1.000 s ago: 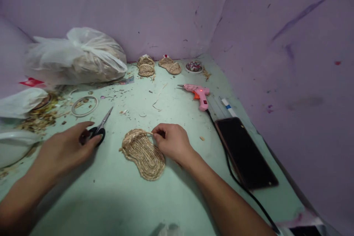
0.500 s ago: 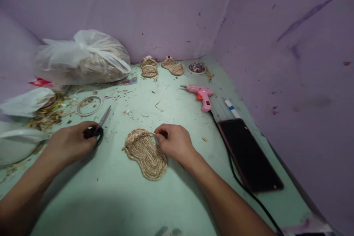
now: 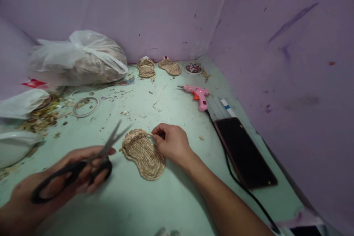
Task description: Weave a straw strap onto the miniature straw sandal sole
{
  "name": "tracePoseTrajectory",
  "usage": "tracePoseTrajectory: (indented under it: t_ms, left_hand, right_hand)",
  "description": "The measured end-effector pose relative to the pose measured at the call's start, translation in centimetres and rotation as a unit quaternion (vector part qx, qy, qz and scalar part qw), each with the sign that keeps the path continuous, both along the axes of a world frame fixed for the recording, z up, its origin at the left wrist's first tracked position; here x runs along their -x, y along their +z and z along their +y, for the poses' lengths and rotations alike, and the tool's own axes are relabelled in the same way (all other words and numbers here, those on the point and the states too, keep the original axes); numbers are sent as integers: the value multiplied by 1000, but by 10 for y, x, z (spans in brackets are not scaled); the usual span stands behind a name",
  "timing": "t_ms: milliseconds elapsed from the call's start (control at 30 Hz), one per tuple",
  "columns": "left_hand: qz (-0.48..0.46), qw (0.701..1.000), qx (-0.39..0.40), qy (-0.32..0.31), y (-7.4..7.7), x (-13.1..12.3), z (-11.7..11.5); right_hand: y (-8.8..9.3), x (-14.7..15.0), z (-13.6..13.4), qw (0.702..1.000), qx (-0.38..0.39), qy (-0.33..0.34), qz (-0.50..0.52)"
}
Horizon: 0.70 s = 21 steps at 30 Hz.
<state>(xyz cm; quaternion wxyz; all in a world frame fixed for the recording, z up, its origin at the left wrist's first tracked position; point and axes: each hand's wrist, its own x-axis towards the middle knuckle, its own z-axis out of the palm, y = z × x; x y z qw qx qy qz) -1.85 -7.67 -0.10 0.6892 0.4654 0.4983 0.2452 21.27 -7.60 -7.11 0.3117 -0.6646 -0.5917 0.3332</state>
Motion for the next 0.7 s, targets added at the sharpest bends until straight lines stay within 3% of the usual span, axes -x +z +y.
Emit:
tracePoseTrajectory:
  t_ms: [100, 167, 300, 433, 700]
  left_hand:
    - [-24, 988, 70, -139, -19, -11, -9]
    - [18, 981, 89, -174, -24, -16, -12]
    - [121, 978, 70, -157, -15, -24, -15]
    - [148, 971, 61, -177, -7, -33, -16]
    - [197, 960, -14, -197, -14, -47, -16]
  right_hand:
    - [-2, 0, -1, 999, -17, -20, 31]
    - [-2, 1, -1, 998, -20, -34, 54]
    - [2, 4, -2, 992, -17, -48, 113]
    - [7, 5, -3, 984, -1, -45, 171]
    - [13, 9, -5, 959, 57, -63, 270]
